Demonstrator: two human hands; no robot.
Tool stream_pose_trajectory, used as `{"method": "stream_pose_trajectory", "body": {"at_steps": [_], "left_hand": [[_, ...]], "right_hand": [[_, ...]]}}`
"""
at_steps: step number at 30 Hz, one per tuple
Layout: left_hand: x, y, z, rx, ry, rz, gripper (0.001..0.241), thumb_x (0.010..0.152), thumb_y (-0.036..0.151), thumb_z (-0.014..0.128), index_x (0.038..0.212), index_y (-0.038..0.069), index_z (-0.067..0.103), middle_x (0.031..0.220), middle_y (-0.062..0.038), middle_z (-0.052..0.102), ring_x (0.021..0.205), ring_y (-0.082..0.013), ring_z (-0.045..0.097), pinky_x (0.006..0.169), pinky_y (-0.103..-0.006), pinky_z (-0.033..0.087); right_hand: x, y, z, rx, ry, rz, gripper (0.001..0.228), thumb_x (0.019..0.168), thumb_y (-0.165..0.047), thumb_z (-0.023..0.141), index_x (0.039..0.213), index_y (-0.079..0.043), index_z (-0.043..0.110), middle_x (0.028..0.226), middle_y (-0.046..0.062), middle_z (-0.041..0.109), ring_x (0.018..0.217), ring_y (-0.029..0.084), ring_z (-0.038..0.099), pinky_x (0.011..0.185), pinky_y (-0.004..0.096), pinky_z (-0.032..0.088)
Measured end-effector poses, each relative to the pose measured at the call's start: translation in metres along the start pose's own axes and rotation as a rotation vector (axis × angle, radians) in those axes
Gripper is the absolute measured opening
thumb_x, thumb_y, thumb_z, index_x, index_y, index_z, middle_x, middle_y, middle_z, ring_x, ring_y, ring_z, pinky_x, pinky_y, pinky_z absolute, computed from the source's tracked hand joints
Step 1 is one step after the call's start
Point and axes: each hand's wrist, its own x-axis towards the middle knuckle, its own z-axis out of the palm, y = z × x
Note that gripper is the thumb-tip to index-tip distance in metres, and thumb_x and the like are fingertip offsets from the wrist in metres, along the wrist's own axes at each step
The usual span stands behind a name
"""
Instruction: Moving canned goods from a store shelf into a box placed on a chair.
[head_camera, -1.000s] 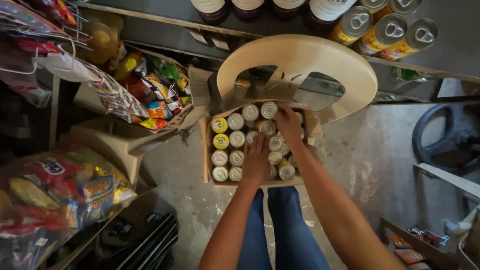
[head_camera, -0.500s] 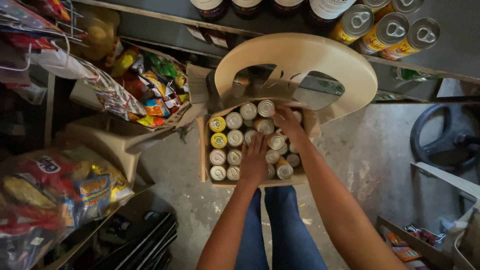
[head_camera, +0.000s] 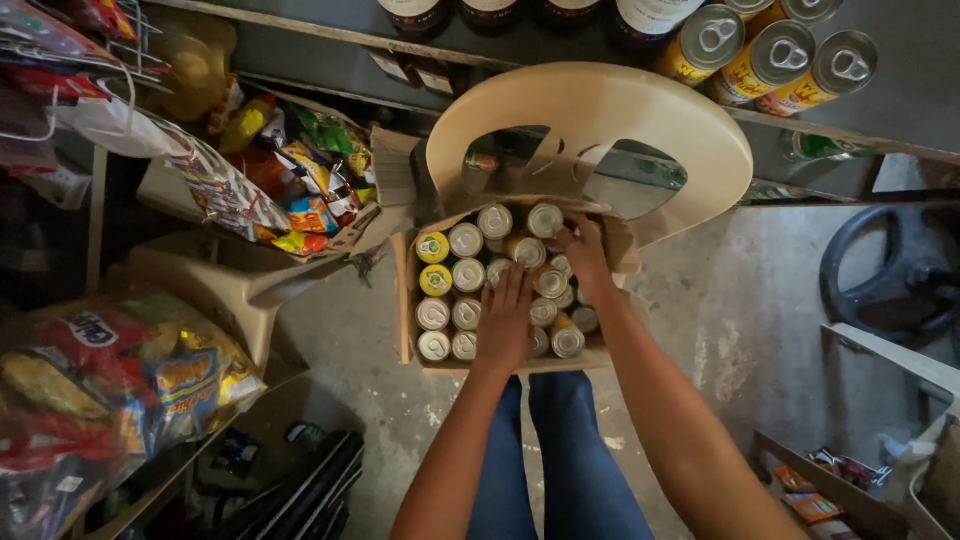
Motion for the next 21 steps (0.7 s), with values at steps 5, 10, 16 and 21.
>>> {"method": "stream_pose_trajectory", "body": {"at_steps": [5,10,16,21], "left_hand": [[0.004,-0.005,0.015,0.037,-0.002,-0.004,0.096,0.082,0.014,0.076,0.162,0.009,0.023,0.170,-0.013,0.017,0.155,-0.0340,0.017,0.126,-0.0537,0.016],[0.003,-0.004,0.020,0.082,0.062,0.001,0.095,0.084,0.012,0.074,0.163,0.013,0.022,0.170,-0.012,0.019,0.156,-0.0330,0.017,0.125,-0.0547,0.015],[0.001,-0.001,0.013,0.017,0.012,-0.011,0.098,0.082,0.014,0.075,0.161,0.009,0.019,0.169,-0.013,0.016,0.156,-0.0342,0.015,0.126,-0.0543,0.013],[0.001,0.002,0.002,0.021,-0.049,-0.026,0.100,0.081,0.013,0.076,0.162,0.010,0.018,0.170,-0.012,0.016,0.156,-0.0328,0.014,0.126,-0.0521,0.014]], "right_hand": [[0.024,0.030,0.009,-0.090,0.020,-0.090,0.055,0.099,-0.032,0.065,0.148,-0.010,0.054,0.121,0.014,0.065,0.103,0.024,0.062,0.086,0.042,0.052],[0.030,0.023,0.016,-0.190,0.046,-0.162,0.061,0.094,-0.041,0.073,0.142,-0.009,0.054,0.127,0.013,0.065,0.111,0.023,0.065,0.089,0.042,0.055],[0.040,0.050,-0.010,-0.088,-0.136,-0.087,0.067,0.094,-0.042,0.068,0.148,-0.010,0.044,0.135,0.011,0.061,0.119,0.023,0.061,0.095,0.041,0.054],[0.016,0.025,-0.013,-0.045,-0.105,0.015,0.061,0.103,-0.042,0.059,0.153,-0.010,0.044,0.146,0.010,0.056,0.122,0.025,0.057,0.096,0.042,0.051]]}}
